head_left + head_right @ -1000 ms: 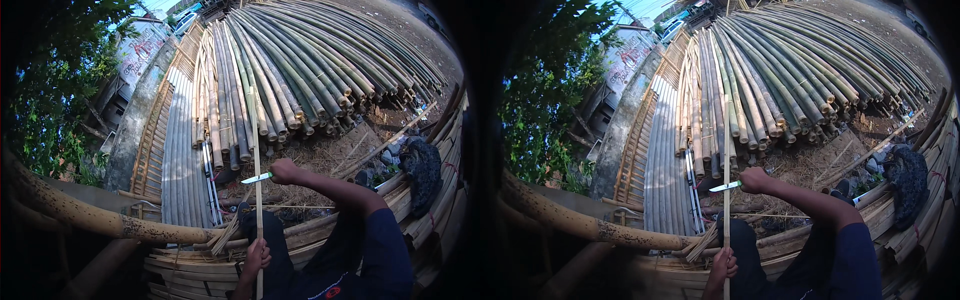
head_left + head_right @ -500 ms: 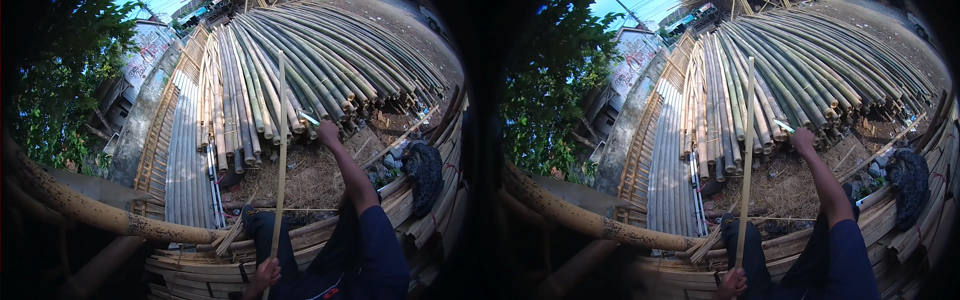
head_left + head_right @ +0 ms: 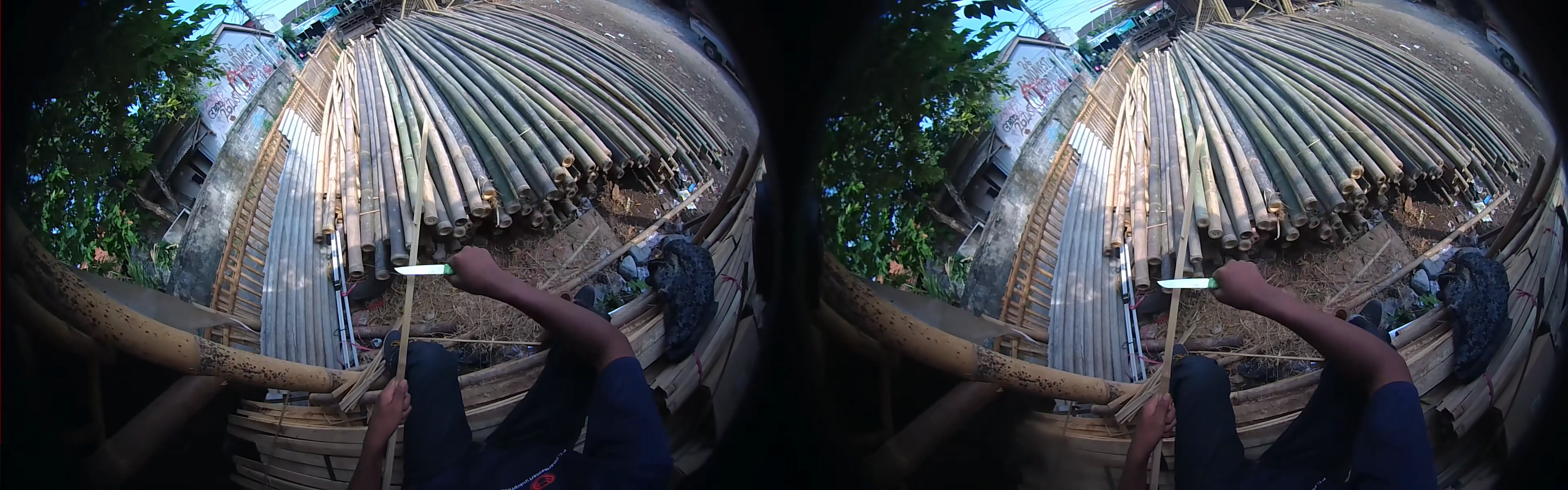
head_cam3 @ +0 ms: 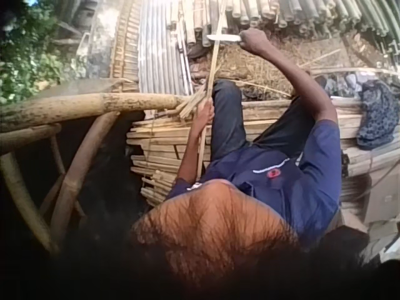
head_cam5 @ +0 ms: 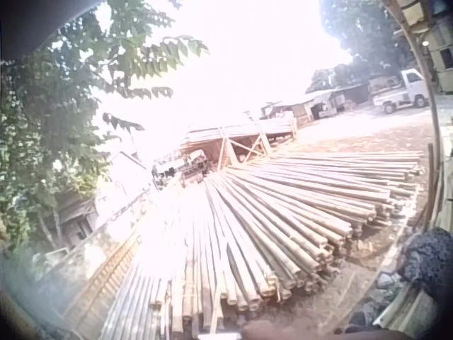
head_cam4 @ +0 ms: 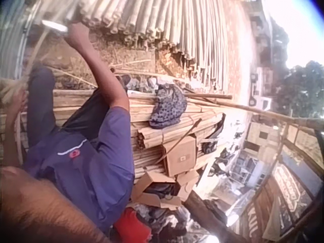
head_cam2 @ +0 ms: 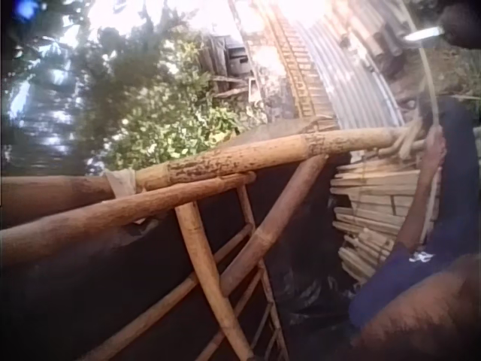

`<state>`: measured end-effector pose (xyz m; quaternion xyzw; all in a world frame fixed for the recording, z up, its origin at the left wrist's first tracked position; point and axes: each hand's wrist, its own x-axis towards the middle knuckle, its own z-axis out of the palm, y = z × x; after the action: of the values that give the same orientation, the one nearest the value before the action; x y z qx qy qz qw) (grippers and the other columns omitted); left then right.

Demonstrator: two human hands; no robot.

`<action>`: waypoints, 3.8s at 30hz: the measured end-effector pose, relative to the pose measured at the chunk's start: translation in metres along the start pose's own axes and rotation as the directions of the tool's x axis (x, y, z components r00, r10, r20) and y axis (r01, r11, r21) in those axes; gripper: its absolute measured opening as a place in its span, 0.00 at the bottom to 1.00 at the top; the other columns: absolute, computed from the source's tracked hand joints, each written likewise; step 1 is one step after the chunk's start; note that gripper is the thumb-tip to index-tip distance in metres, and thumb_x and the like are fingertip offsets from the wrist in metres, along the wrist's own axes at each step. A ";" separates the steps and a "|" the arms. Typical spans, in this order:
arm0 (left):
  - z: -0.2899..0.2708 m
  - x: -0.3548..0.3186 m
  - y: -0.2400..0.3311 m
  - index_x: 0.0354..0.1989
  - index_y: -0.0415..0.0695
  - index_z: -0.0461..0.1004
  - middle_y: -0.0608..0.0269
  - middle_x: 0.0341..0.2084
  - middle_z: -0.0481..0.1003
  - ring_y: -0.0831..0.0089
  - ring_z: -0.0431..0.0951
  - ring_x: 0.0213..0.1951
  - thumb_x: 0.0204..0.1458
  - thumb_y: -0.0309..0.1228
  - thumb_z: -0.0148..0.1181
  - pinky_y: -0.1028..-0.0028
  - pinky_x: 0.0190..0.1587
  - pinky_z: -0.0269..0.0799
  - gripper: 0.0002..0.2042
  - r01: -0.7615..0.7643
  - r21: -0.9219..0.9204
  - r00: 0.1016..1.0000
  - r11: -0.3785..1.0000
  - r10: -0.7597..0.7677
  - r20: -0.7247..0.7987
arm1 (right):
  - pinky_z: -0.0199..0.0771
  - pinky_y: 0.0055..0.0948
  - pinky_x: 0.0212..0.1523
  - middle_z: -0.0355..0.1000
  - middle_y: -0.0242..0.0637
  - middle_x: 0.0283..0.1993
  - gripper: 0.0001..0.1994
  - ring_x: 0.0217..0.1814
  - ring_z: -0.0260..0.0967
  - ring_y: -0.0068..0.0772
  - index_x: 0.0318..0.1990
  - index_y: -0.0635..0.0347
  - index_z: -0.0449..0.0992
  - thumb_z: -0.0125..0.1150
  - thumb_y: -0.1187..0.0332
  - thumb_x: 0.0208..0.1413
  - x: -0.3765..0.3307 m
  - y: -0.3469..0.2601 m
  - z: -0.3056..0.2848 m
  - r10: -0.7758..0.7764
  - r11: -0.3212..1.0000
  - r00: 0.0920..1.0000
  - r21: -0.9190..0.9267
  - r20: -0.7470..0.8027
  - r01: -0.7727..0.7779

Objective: Preparing bamboo poles and thin bamboo strips using a knife.

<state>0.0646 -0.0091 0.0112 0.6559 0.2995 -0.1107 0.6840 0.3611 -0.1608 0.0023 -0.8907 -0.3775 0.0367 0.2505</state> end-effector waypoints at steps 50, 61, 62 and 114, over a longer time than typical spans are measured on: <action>0.054 0.003 -0.015 0.28 0.40 0.63 0.65 0.12 0.61 0.76 0.63 0.16 0.62 0.37 0.39 0.72 0.21 0.58 0.15 -0.228 0.595 0.883 0.771 0.420 -0.207 | 0.74 0.43 0.34 0.73 0.47 0.25 0.09 0.30 0.74 0.48 0.24 0.60 0.78 0.58 0.63 0.40 0.021 0.062 -0.013 0.097 0.995 0.993 -0.026 -0.067 -0.099; 0.040 0.009 -0.025 0.30 0.38 0.65 0.59 0.14 0.64 0.67 0.66 0.18 0.62 0.36 0.39 0.67 0.23 0.61 0.14 -0.180 0.733 0.850 0.655 0.479 -0.219 | 0.74 0.44 0.30 0.74 0.50 0.25 0.10 0.28 0.74 0.51 0.21 0.63 0.78 0.57 0.65 0.39 0.028 0.030 -0.005 0.041 0.999 0.996 -0.016 -0.085 -0.043; 0.040 0.000 -0.030 0.30 0.38 0.65 0.59 0.15 0.64 0.66 0.66 0.18 0.62 0.36 0.39 0.67 0.24 0.62 0.14 -0.179 0.768 0.842 0.615 0.500 -0.204 | 0.74 0.43 0.29 0.74 0.49 0.26 0.10 0.28 0.74 0.49 0.23 0.63 0.78 0.58 0.65 0.40 0.037 0.058 -0.008 0.101 0.993 0.971 -0.043 -0.219 -0.113; 0.034 0.070 0.012 0.25 0.52 0.55 0.75 0.08 0.47 0.84 0.43 0.09 0.63 0.50 0.32 0.82 0.08 0.39 0.19 0.290 -0.615 0.848 0.733 0.102 0.521 | 0.73 0.44 0.30 0.72 0.50 0.22 0.10 0.27 0.73 0.52 0.20 0.62 0.77 0.56 0.65 0.35 0.053 0.034 0.009 -0.013 0.999 0.989 -0.048 -0.150 0.006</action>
<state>0.1364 -0.0232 -0.0188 0.2911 0.1562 -0.2041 0.9215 0.4188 -0.1411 -0.0150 -0.8949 -0.3625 -0.0407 0.2569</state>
